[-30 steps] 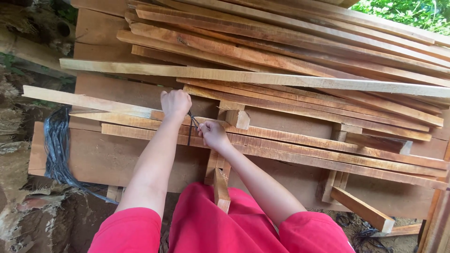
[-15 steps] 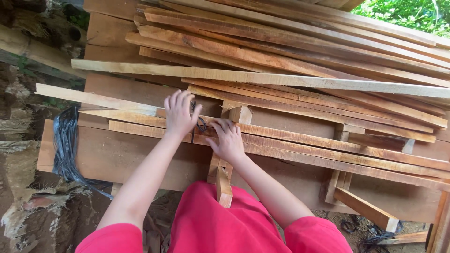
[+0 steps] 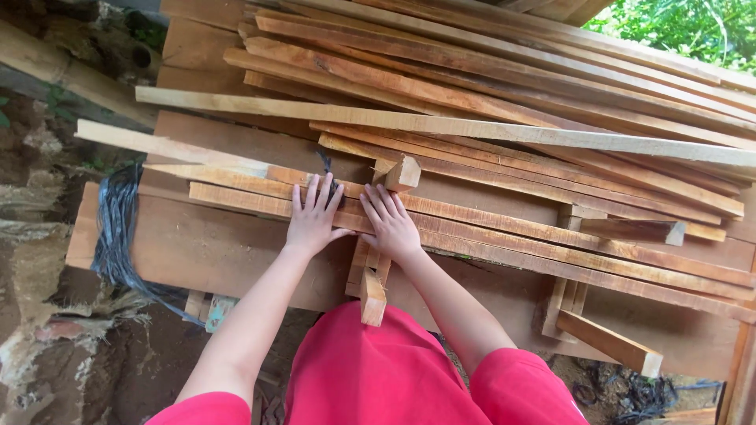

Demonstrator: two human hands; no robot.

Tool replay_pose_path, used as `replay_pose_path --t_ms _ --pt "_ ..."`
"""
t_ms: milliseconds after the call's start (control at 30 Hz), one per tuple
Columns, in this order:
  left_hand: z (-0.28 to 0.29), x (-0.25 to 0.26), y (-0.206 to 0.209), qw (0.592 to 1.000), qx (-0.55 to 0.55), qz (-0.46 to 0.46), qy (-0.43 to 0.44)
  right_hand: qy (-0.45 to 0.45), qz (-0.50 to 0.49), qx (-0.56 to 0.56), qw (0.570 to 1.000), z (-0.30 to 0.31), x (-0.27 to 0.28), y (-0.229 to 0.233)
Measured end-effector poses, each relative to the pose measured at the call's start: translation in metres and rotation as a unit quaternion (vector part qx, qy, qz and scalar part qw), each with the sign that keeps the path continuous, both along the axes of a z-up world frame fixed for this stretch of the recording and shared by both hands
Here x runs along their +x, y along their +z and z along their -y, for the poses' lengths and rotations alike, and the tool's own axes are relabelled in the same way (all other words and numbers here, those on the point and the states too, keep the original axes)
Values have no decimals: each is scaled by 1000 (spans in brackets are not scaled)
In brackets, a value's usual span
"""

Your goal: Bundling several pieces of thin lumber together using plastic ties.

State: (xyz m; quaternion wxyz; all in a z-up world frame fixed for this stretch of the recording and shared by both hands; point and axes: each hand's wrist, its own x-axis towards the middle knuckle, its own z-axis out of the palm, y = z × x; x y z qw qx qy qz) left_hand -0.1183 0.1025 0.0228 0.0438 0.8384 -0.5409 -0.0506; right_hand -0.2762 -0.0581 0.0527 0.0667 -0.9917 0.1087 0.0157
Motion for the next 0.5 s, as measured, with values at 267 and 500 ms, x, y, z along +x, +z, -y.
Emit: replay_pose_path --t_ms 267,500 --pt "2 6 -3 998 7 -55 34 -1 -13 -21 1000 -1 5 -11" --pt "5 -2 7 997 38 -61 39 3 -20 -19 1000 -1 -2 -18"
